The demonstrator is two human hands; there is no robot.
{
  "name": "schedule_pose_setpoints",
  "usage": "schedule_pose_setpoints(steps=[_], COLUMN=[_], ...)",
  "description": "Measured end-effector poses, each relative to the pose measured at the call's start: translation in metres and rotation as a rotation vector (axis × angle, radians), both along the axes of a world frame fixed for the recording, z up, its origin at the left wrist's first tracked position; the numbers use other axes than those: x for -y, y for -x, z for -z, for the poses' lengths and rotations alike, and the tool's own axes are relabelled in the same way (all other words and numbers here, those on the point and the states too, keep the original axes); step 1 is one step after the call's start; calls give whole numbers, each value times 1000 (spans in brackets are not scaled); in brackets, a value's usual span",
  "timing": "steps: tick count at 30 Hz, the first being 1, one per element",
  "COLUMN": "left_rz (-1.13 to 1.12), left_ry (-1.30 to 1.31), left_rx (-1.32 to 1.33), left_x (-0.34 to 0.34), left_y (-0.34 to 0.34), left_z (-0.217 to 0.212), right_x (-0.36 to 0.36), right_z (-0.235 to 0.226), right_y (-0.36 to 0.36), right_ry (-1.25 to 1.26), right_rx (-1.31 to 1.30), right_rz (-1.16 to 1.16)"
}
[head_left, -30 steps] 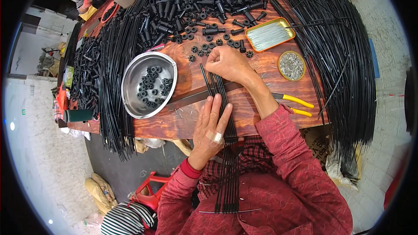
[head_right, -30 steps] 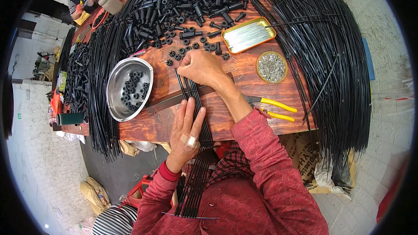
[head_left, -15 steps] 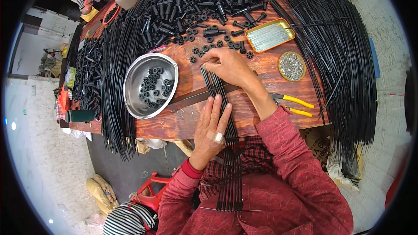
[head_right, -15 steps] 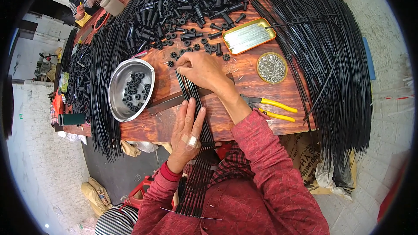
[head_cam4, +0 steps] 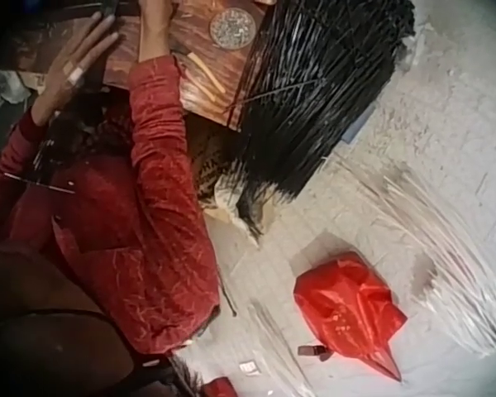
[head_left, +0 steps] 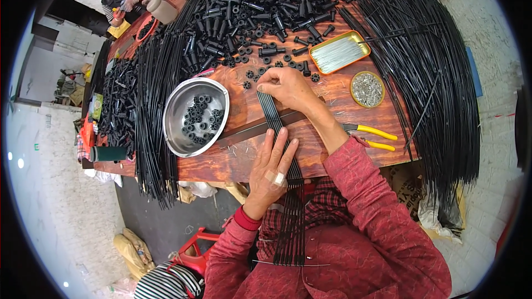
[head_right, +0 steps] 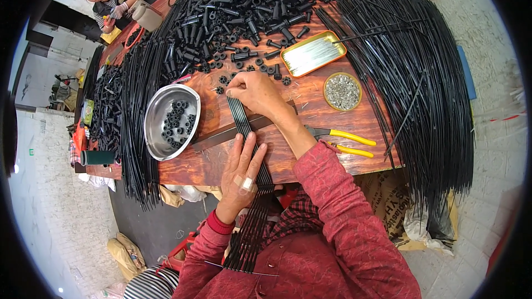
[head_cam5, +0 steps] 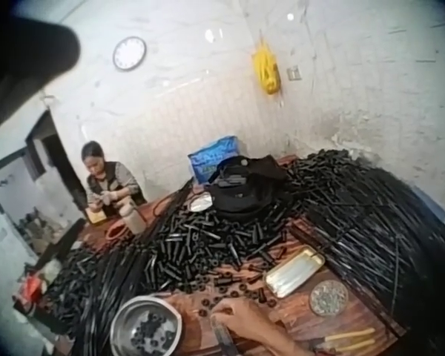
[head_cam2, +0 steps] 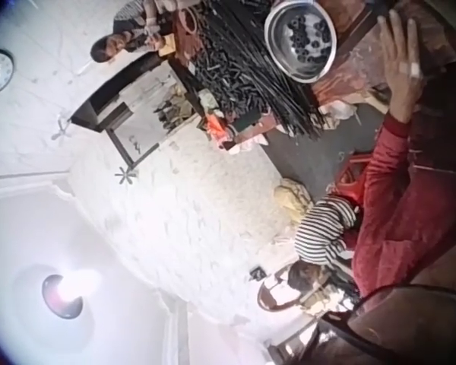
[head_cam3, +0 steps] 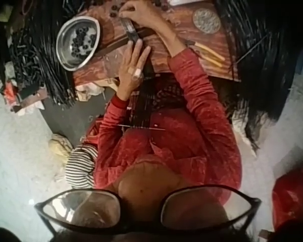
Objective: Assembling black plastic components into bundles by attaching connectors and placing them into a circular holder.
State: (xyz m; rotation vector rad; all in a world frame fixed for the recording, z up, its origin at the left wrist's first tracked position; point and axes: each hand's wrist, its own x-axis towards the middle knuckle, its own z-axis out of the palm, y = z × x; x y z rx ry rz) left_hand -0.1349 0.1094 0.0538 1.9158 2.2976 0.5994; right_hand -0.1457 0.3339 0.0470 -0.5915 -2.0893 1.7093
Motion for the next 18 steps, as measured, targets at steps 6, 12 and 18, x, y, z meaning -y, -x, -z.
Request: schedule_pose_setpoints(steps=[6,12,18], left_rz=[7,-12,0], left_ry=[12,-24,-32], left_rx=[-63,-27,-8], left_x=[4,11,9], left_y=[3,9,12], left_z=[5,5,-1], right_x=[-2,5,3], right_z=[8,4,15], right_y=[3,4,11], right_ry=[-210,-208,-240], right_rx=[-25,-59,-123], right_rz=[156,34,-17])
